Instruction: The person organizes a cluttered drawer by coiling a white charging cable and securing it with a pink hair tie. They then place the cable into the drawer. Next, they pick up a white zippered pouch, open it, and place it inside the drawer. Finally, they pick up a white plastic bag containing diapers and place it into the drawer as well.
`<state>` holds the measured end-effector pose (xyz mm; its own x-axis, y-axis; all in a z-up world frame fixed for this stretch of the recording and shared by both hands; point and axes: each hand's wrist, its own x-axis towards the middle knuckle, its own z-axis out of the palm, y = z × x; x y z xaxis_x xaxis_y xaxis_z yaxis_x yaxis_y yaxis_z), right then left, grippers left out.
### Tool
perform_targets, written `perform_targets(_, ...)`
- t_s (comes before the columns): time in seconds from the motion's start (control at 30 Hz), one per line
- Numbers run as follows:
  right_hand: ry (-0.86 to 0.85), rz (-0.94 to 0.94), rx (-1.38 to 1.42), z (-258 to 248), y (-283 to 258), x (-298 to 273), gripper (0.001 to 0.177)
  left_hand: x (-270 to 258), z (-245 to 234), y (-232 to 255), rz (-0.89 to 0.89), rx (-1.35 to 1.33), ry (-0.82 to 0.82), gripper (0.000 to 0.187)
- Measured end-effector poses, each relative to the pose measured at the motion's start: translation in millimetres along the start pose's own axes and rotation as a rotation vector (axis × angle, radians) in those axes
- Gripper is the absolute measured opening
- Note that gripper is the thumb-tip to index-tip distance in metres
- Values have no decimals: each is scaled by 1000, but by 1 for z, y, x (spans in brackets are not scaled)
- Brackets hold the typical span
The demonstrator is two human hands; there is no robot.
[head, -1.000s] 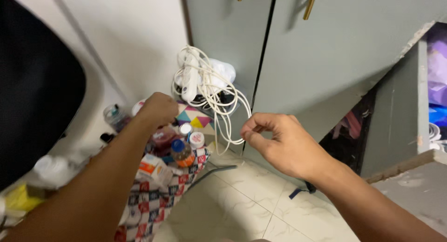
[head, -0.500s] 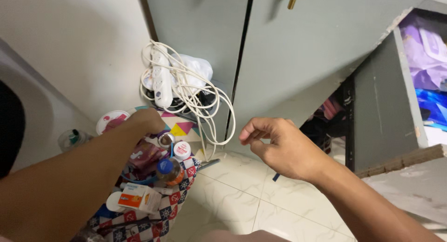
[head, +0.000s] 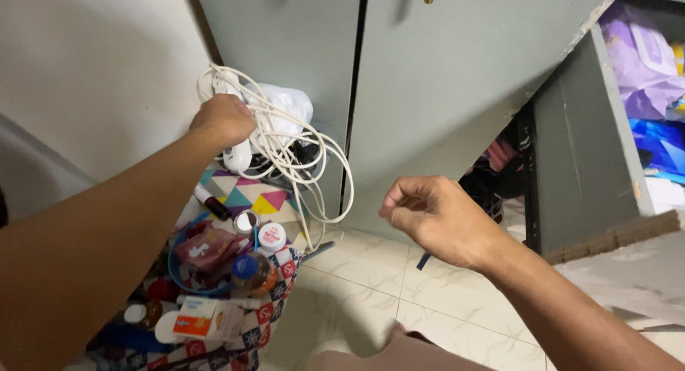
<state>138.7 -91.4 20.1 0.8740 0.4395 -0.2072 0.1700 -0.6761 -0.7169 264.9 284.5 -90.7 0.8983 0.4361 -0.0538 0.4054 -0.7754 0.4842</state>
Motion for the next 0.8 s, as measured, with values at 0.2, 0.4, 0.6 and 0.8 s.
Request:
perform_targets(0.2, 0, -24, 1, -11, 7, 41, 22, 47, 28, -40, -165, -256, 132, 57)
perform_targets(0.4, -76, 50, 37, -19, 3, 95, 26, 55, 29, -21, -549, -671, 81, 102)
perform_targets(0.6, -146, -6, 228, -23, 9, 121, 24, 75, 34, 16, -713, -530, 13, 141)
perform_targets(0.8, -167, 137, 202, -35, 8, 132, 24, 102, 48, 17, -708, -387, 61, 139)
